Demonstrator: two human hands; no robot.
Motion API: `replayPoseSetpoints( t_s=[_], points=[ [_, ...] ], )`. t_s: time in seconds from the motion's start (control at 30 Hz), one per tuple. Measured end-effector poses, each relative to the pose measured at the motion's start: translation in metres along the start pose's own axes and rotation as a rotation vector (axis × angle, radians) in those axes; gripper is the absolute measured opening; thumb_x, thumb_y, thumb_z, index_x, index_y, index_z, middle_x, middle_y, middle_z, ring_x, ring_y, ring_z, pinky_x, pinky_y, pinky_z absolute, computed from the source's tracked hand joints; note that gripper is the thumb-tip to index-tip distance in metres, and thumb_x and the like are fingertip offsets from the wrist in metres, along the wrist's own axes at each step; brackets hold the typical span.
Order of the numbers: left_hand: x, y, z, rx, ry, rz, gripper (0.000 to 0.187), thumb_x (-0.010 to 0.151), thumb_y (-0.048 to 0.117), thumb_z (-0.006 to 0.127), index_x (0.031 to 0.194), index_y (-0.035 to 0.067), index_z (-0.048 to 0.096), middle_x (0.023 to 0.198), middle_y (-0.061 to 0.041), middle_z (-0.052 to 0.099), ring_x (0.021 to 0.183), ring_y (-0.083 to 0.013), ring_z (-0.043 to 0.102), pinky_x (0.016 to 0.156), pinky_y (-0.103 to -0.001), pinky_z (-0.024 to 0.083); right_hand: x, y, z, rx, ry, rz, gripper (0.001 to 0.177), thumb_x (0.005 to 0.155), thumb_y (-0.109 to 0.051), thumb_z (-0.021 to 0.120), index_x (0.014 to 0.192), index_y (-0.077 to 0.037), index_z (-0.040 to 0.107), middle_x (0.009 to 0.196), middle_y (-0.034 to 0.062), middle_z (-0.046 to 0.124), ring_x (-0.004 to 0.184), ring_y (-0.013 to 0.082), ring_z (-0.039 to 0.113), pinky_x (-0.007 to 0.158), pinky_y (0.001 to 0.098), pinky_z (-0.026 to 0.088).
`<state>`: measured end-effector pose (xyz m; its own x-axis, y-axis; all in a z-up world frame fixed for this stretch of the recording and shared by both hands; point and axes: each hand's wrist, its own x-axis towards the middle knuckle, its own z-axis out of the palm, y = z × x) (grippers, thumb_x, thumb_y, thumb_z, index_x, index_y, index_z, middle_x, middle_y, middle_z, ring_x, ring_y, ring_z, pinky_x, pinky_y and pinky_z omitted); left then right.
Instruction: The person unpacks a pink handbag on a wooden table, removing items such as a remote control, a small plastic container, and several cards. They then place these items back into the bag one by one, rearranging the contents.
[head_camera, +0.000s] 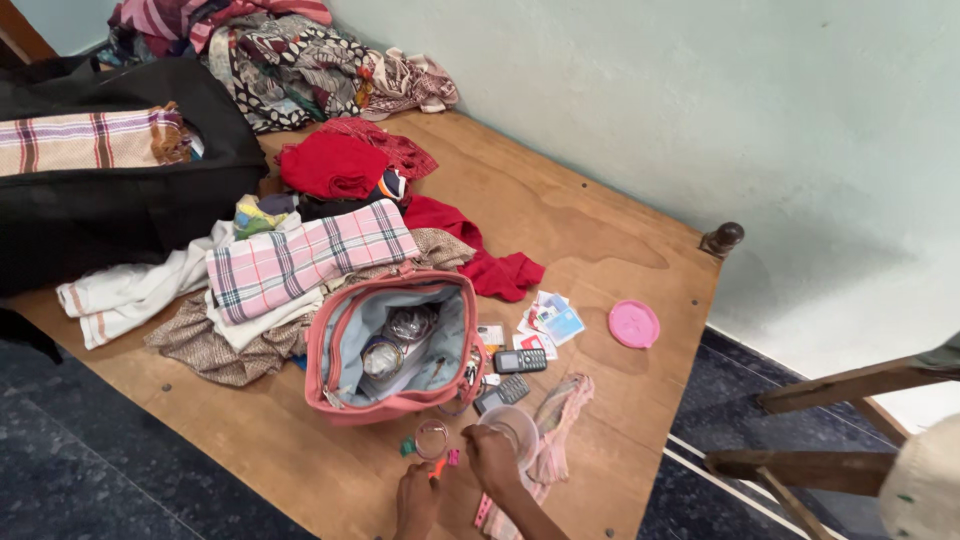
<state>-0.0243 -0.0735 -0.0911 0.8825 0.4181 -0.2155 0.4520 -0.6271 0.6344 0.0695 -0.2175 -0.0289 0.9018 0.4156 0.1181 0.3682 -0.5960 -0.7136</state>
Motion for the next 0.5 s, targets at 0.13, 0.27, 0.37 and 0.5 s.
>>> replayPoseSetpoints(
  t_s=[0.13, 0.27, 0.37, 0.5],
  points=[
    [0.028, -0.010, 0.010, 0.226, 0.271, 0.274, 0.043, 0.069, 0.015, 0.069, 0.112, 0.014, 0.071, 0.113, -0.014, 0.071, 0.105, -0.0399, 0.065, 0.078, -0.050, 0.053, 0.020, 0.001, 0.050, -0.151, -0.180, -0.020, 0.026, 0.088, -0.005, 0.058, 0.110, -0.004, 0.071, 0.107, 0.0190, 0.071, 0.099, 0.0380, 0.067, 0.086, 0.0481, 0.053],
    [0.059, -0.017, 0.019, 0.451, 0.320, 0.384, 0.045, 0.067, 0.020, 0.069, 0.112, 0.016, 0.070, 0.111, -0.012, 0.072, 0.104, -0.0386, 0.065, 0.073, -0.051, 0.051, 0.031, 0.010, 0.095, -0.288, -0.256, -0.005, 0.028, 0.092, -0.012, 0.059, 0.117, -0.005, 0.067, 0.121, 0.0198, 0.065, 0.115, 0.0400, 0.058, 0.096, 0.0480, 0.050],
    [0.069, -0.025, 0.027, 0.516, 0.280, 0.409, 0.044, 0.068, 0.020, 0.068, 0.112, 0.015, 0.070, 0.110, -0.012, 0.071, 0.104, -0.0379, 0.065, 0.074, -0.051, 0.052, 0.040, 0.025, 0.114, -0.399, -0.045, -0.153, 0.043, 0.082, -0.011, 0.061, 0.124, 0.000, 0.064, 0.132, 0.0240, 0.058, 0.125, 0.0447, 0.051, 0.102, 0.0512, 0.044],
    [0.067, -0.037, 0.037, 0.541, 0.241, 0.428, 0.042, 0.069, 0.021, 0.068, 0.111, 0.015, 0.069, 0.109, -0.012, 0.071, 0.103, -0.0371, 0.065, 0.075, -0.050, 0.052, 0.053, 0.052, 0.119, -0.366, 0.159, -0.157, 0.052, 0.080, -0.015, 0.063, 0.129, 0.001, 0.063, 0.138, 0.0267, 0.056, 0.127, 0.0463, 0.047, 0.104, 0.0531, 0.038]
  ],
)
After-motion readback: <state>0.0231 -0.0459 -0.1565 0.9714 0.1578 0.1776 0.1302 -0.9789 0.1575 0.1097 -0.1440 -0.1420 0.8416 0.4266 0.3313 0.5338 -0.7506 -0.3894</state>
